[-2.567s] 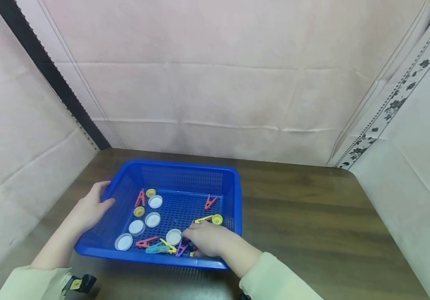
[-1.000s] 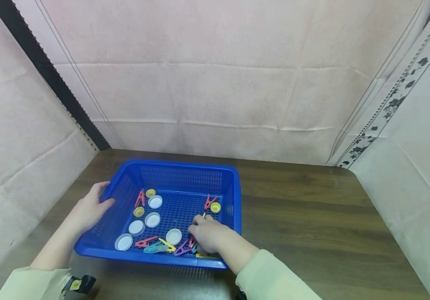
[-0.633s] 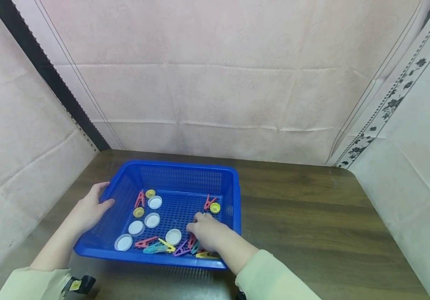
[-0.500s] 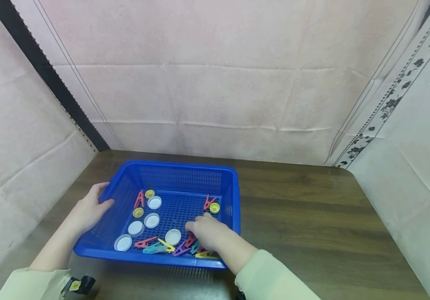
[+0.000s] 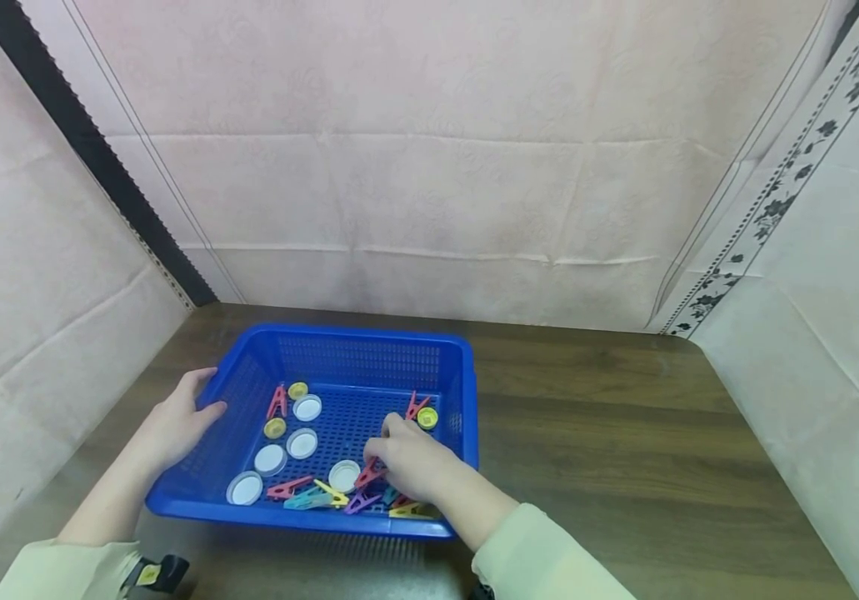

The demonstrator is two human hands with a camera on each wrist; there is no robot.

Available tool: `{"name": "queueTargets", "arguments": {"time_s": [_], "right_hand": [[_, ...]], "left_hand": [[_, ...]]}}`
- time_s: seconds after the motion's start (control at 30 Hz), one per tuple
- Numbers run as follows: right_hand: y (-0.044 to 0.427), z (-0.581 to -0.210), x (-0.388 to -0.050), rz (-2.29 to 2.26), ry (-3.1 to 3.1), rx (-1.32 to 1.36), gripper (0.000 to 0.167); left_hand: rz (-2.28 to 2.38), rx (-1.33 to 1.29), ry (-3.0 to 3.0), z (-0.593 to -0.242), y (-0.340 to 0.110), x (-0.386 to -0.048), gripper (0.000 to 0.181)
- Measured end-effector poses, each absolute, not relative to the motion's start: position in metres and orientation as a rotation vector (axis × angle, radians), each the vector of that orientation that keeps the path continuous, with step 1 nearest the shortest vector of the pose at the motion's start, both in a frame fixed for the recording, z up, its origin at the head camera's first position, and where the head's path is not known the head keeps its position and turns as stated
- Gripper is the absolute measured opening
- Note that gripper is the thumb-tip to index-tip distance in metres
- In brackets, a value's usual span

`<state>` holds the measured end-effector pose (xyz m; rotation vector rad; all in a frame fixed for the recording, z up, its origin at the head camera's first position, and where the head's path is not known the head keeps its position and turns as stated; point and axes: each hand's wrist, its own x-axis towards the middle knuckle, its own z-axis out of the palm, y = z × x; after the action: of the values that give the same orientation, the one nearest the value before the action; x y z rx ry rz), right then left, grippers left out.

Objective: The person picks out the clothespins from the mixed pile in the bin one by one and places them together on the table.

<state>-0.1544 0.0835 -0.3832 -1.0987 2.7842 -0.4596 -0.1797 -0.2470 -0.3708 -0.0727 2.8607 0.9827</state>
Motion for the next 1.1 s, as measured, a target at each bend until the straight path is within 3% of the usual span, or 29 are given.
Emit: {"name": "queueTargets", "arguments": {"time_s": [0.63, 0.9, 1.1], "right_hand": [[0.083, -0.368, -0.16, -0.64, 2.701, -1.048, 0.03], [0.109, -0.346, -0.168, -0.794, 2.842, -0.916, 0.033], [0.136, -0.35, -0.175, -0.937, 2.951, -0.767, 0.034]], "left_hand": [[0.946, -0.061, 2.865, -0.37, -0.249, -0.178, 0.064], [0.943, -0.054, 2.869, -0.37, -0.247, -0.181, 0.064], [0.947, -0.062, 2.866, -0.371, -0.246, -0.181, 0.063]]}}
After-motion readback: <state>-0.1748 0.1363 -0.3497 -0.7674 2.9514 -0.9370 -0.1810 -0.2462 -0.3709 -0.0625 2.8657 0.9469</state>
